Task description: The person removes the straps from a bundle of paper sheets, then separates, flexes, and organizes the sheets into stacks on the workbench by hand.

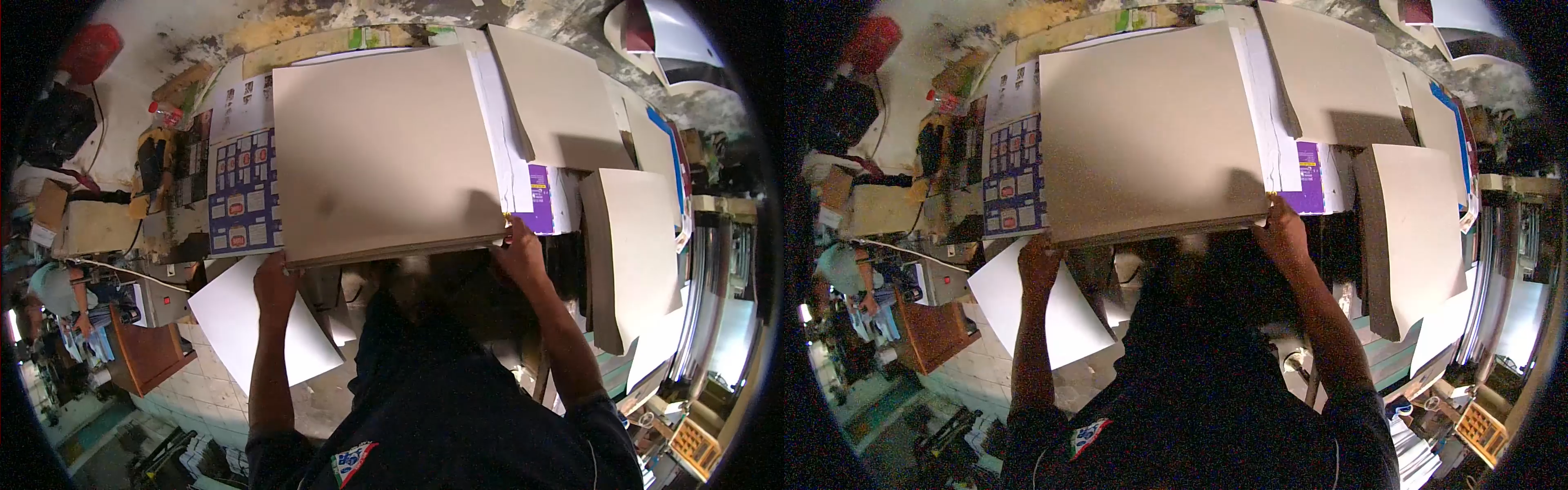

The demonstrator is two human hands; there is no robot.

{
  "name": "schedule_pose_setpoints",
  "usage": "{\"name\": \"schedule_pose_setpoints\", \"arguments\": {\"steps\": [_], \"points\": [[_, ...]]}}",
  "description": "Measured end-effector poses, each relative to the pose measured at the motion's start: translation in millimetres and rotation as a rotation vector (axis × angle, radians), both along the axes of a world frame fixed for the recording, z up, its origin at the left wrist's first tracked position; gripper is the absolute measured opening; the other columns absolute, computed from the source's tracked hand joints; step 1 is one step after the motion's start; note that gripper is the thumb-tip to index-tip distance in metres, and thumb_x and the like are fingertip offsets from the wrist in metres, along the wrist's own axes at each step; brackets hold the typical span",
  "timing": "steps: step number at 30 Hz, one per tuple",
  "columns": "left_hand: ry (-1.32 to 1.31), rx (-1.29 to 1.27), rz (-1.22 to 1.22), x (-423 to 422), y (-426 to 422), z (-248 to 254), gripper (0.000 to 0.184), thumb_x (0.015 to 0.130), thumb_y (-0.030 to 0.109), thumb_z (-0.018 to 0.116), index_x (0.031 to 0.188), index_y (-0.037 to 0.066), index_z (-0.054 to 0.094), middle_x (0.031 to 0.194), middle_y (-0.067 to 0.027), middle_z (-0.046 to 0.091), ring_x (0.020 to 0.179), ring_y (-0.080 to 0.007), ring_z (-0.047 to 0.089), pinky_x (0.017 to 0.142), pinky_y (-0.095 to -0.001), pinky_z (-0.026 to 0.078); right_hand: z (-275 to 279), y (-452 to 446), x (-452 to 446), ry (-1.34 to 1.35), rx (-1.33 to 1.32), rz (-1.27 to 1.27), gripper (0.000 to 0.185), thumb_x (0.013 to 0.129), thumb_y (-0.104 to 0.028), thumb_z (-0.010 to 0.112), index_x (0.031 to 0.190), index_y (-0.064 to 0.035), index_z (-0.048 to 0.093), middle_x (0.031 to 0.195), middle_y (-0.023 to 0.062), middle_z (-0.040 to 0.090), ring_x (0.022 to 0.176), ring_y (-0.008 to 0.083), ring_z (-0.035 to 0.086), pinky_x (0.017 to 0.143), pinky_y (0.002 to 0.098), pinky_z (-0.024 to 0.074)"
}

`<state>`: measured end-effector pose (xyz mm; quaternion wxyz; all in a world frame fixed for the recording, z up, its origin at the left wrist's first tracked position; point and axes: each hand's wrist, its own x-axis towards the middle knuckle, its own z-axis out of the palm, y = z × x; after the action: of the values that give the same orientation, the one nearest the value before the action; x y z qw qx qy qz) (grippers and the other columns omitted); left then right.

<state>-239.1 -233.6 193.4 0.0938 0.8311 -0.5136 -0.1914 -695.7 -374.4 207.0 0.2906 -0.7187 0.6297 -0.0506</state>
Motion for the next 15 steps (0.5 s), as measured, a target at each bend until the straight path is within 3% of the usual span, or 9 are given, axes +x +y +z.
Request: {"name": "schedule_pose_setpoints", "arguments": {"steps": [2, 4, 6, 9, 11, 12, 14, 15], "points": [[-0.115, 0.23, -0.081, 3, -2, -14, 0.058, 0.074, 0.02, 0.078, 0.124, 0.002, 0.056, 0.114, -0.0179, 0.063, 0.108, -0.035, 0.06, 0.089, -0.0411, 0.05, -22, 2, -2, 0.119, -0.214, 0.097, 0.076, 0.068, -0.016, 0.083, 0.131, -0.0043, 0.043, 0.103, 0.0165, 0.066, 0.092, 0.0315, 0.067, 0.079, 0.0411, 0.055], [-0.103, 0.12, -0.032, -1, 9, -14, 0.054, 0.073, 0.017, 0.077, 0.122, 0.004, 0.058, 0.108, -0.0164, 0.065, 0.103, -0.0337, 0.063, 0.084, -0.0407, 0.052, -34, 7, -9, 0.012, -0.198, 0.081, 0.074, 0.068, -0.015, 0.084, 0.13, -0.0045, 0.044, 0.105, 0.0169, 0.065, 0.089, 0.0305, 0.067, 0.078, 0.04, 0.0555], [0.041, -0.225, -0.001, -4, 20, -14, 0.056, 0.071, 0.016, 0.079, 0.122, 0.003, 0.059, 0.106, -0.016, 0.066, 0.1, -0.033, 0.064, 0.083, -0.0412, 0.052, -38, 16, -16, -0.087, -0.176, 0.06, 0.073, 0.068, -0.014, 0.084, 0.129, -0.0047, 0.045, 0.108, 0.0174, 0.065, 0.087, 0.0296, 0.067, 0.077, 0.039, 0.0559], [0.152, -0.312, 0.066, -5, 21, -22, 0.059, 0.07, 0.017, 0.081, 0.122, 0.002, 0.059, 0.103, -0.0165, 0.067, 0.096, -0.0318, 0.065, 0.083, -0.0407, 0.052, -15, 16, -7, -0.223, -0.176, -0.02, 0.071, 0.068, -0.013, 0.085, 0.127, -0.0036, 0.047, 0.106, 0.0177, 0.064, 0.079, 0.0264, 0.066, 0.073, 0.0356, 0.0564], [0.241, -0.205, 0.031, -4, 10, 2, 0.06, 0.071, 0.019, 0.082, 0.123, 0.001, 0.058, 0.102, -0.0159, 0.067, 0.096, -0.0293, 0.066, 0.083, -0.0386, 0.052, -1, 11, -7, -0.201, -0.081, 0.048, 0.075, 0.072, -0.031, 0.085, 0.128, -0.0012, 0.044, 0.111, 0.0195, 0.06, 0.088, 0.0294, 0.067, 0.073, 0.0374, 0.058], [0.324, -0.091, -0.001, -4, 3, 11, 0.061, 0.072, 0.02, 0.082, 0.124, 0.0, 0.057, 0.1, -0.0153, 0.068, 0.095, -0.0267, 0.066, 0.082, -0.0365, 0.052, -1, 5, -6, -0.197, -0.092, 0.043, 0.075, 0.072, -0.031, 0.085, 0.128, -0.0012, 0.044, 0.111, 0.0195, 0.06, 0.088, 0.0294, 0.067, 0.073, 0.0374, 0.058], [0.389, -0.047, 0.079, 1, -7, 11, 0.055, 0.075, 0.023, 0.081, 0.12, -0.001, 0.058, 0.096, -0.0127, 0.067, 0.092, -0.0231, 0.065, 0.08, -0.0342, 0.052, 1, -14, 0, -0.468, 0.348, -0.335, 0.074, 0.079, -0.041, 0.079, 0.126, 0.0039, 0.045, 0.105, 0.0165, 0.061, 0.083, 0.0225, 0.065, 0.07, 0.034, 0.0585], [0.448, 0.012, 0.166, 6, -10, 11, 0.05, 0.079, 0.026, 0.079, 0.115, -0.002, 0.06, 0.091, -0.0101, 0.067, 0.088, -0.0196, 0.064, 0.078, -0.0319, 0.051, 4, -20, 0, -0.518, 0.427, -0.386, 0.069, 0.084, -0.047, 0.072, 0.12, 0.0074, 0.05, 0.094, 0.0137, 0.061, 0.08, 0.0173, 0.062, 0.065, 0.032, 0.0577]]}}
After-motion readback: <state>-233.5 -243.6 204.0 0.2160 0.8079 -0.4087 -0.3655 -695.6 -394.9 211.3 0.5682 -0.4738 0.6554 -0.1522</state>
